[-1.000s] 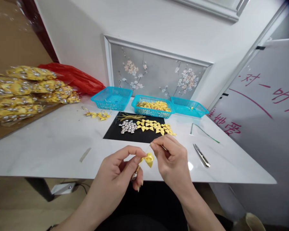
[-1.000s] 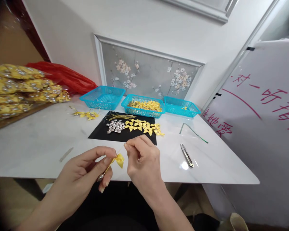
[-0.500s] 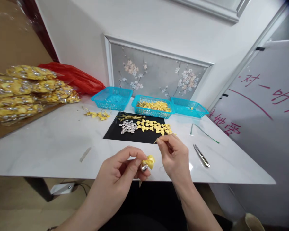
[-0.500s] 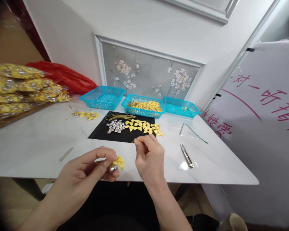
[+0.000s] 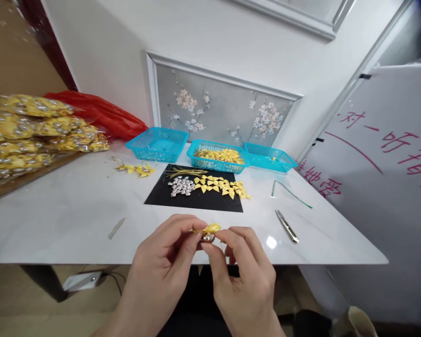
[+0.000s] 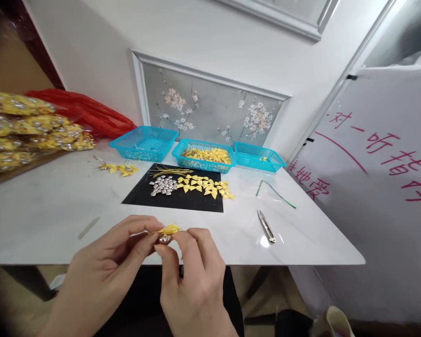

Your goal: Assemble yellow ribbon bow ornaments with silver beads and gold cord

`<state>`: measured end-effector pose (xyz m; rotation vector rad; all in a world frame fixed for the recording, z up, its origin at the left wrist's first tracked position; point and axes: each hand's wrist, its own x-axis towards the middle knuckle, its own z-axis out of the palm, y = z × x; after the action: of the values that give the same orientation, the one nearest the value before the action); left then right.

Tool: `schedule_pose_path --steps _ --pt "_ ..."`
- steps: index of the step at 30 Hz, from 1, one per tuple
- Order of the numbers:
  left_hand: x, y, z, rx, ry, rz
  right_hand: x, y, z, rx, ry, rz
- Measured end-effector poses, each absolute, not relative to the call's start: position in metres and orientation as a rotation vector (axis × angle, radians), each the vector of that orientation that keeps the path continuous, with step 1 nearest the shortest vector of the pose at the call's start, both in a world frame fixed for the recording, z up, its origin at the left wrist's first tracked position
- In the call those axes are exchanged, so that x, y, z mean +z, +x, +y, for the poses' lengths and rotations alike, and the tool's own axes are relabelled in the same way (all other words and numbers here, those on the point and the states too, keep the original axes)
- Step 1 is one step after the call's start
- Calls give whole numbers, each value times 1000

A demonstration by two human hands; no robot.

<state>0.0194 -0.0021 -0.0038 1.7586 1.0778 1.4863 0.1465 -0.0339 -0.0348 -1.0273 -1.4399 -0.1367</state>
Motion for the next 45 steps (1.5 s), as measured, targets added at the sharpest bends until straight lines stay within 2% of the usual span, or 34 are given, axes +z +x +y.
schedule_pose_path --steps 8,11,15,20,22,26,28,32,39,42,45 --pt "0 18 -2 1365 1536 1158 -54 148 -29 -438 -875 -1676" --pt "2 17 -1 1366 1484 1150 -52 151 -31 -233 -783 -1645" --pt "1 17 -3 1408 1471 1135 -43 152 -31 75 -952 -1399" --pt "-8 20 -6 1433 1520 1171 -40 146 -24 191 -999 -1395" --pt "-10 20 -6 1439 1510 1163 -43 143 -22 118 -987 -1398" --pt "-14 22 -1 1377 1395 1141 -55 144 -21 -291 -974 -1452" --pt "-15 22 2 1353 1338 1124 -61 145 -23 -395 -944 -1550" --pt "-17 19 4 1338 1284 1092 -65 148 -27 -175 -790 -1652" --pt "-21 17 3 1333 1274 1043 -49 151 -21 23 -1001 -1425" --pt "-22 19 4 1336 1255 1040 -52 148 -17 -74 -983 -1429" --pt "-20 20 3 1323 1212 1016 -61 148 -18 -331 -969 -1463"
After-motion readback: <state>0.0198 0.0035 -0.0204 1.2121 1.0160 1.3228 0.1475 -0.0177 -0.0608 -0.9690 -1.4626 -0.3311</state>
